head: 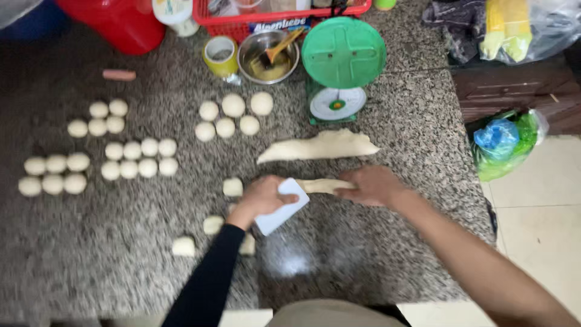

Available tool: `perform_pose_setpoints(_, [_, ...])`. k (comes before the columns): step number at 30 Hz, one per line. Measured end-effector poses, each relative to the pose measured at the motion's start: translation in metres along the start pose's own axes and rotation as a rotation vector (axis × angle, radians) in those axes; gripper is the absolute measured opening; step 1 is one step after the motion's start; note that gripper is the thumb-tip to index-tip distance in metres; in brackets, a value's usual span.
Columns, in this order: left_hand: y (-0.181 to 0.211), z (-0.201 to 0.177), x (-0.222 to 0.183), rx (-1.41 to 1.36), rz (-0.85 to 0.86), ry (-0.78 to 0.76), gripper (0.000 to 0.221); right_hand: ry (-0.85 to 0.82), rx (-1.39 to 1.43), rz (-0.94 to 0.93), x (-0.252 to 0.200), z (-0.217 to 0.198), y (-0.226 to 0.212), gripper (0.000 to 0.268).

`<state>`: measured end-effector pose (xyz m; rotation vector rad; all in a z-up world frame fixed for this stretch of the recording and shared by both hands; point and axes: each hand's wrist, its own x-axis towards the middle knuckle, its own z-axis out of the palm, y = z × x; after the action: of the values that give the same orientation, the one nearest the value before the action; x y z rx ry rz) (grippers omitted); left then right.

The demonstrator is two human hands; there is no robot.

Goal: The person divides a piece of dough into smaller portions using a scraper, weighs individual pieces on a scale, and places them onto a baking tray.

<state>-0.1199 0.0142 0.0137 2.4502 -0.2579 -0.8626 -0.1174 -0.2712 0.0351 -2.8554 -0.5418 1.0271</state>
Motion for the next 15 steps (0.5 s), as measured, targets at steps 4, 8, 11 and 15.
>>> perform_pose_setpoints(4, [0.001,0.008,-0.022,-0.185,0.080,-0.117,0.046,-0.279,0.240,0.047,-0.050,0.009,0.043,0.061])
perform_pose_setpoints(8, [0.000,0.037,-0.046,-0.363,-0.048,0.167,0.044,0.020,0.071,-0.098,-0.069,0.056,0.055,0.067])
perform_pose_setpoints(11, [-0.004,0.050,-0.072,-0.383,-0.143,0.553,0.041,0.274,0.096,-0.235,-0.045,0.077,0.039,0.071])
perform_pose_setpoints(15, [0.014,0.080,-0.103,-0.031,-0.280,0.678,0.034,0.262,0.344,-0.325,-0.013,0.096,-0.025,0.068])
